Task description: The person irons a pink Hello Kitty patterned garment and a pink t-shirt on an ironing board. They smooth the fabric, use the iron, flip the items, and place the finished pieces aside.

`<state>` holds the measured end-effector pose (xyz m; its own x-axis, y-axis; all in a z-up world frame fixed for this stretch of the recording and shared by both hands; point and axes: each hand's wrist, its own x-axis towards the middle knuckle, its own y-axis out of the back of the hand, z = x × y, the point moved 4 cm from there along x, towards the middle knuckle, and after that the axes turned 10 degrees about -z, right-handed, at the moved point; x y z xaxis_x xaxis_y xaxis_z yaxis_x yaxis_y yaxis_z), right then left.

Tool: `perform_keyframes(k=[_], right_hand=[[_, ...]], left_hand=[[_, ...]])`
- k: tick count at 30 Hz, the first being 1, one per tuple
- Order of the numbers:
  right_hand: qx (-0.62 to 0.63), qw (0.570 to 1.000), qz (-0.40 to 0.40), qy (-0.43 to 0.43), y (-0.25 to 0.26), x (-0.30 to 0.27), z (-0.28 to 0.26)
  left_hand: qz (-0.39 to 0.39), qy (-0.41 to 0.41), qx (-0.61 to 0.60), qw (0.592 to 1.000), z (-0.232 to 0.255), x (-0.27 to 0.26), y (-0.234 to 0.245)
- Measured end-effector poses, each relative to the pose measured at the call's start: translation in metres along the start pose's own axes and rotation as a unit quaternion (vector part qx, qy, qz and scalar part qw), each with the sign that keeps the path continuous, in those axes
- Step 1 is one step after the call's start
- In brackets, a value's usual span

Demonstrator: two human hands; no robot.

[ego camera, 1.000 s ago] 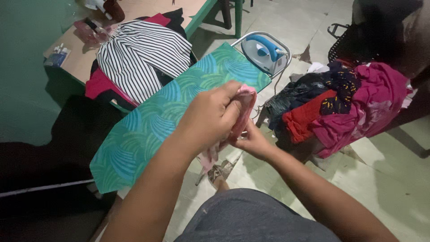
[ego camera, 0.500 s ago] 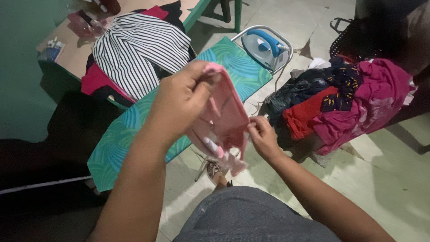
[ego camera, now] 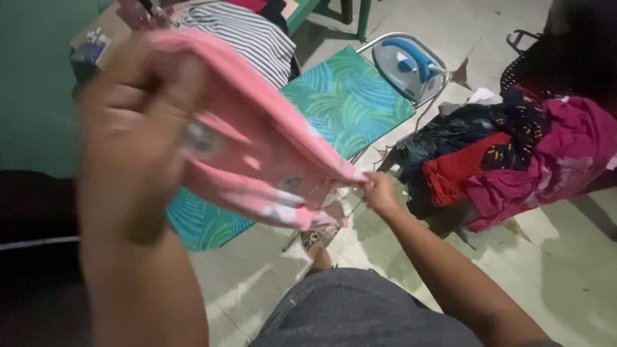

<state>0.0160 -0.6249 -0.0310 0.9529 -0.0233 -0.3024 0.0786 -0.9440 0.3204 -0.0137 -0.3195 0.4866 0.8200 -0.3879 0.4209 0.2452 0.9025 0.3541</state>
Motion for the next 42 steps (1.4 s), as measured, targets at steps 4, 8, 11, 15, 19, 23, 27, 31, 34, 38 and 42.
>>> perform_keyframes(k=[4, 8, 11, 15, 19, 23, 27, 31, 34, 38, 42], right_hand=[[0.207, 0.971, -0.055, -0.107, 0.037, 0.011, -0.008], [0.068, 0.982, -0.092, -0.153, 0.101, 0.014, -0.034], [-0.065, 0.979, -0.152, -0.118, 0.138, 0.04, -0.072], [-0.235, 0.948, -0.181, -0.116, 0.135, 0.091, -0.158], [-0.288, 0.937, -0.194, -0.04, 0.081, 0.166, -0.213], [-0.4, 0.888, -0.103, 0.201, 0.017, 0.24, -0.201], [-0.395, 0.904, -0.08, 0.141, 0.014, 0.251, -0.138], [-0.418, 0.907, 0.046, -0.028, 0.051, 0.215, -0.087], [-0.397, 0.908, 0.106, -0.075, 0.074, 0.197, -0.074], [-0.25, 0.951, 0.105, -0.151, 0.083, 0.213, -0.071], [-0.21, 0.962, 0.146, -0.092, 0.073, 0.246, -0.073]], left_hand=[[0.091, 0.064, -0.028, 0.993, -0.051, -0.015, 0.057], [0.157, 0.344, 0.184, 0.907, -0.131, -0.057, 0.116], [0.161, 0.43, 0.102, 0.882, -0.189, -0.096, 0.142], [0.206, 0.546, 0.11, 0.804, -0.259, -0.149, 0.174], [0.233, 0.51, 0.19, 0.806, -0.371, -0.196, 0.216], [0.221, 0.504, 0.28, 0.787, -0.506, -0.267, 0.255], [0.158, 0.516, 0.321, 0.779, -0.58, -0.312, 0.262], [0.166, 0.516, 0.277, 0.793, -0.603, -0.331, 0.249], [0.206, 0.523, 0.219, 0.797, -0.608, -0.342, 0.24], [0.141, 0.499, 0.293, 0.803, -0.606, -0.338, 0.24], [0.205, 0.562, 0.162, 0.785, -0.59, -0.322, 0.237]])
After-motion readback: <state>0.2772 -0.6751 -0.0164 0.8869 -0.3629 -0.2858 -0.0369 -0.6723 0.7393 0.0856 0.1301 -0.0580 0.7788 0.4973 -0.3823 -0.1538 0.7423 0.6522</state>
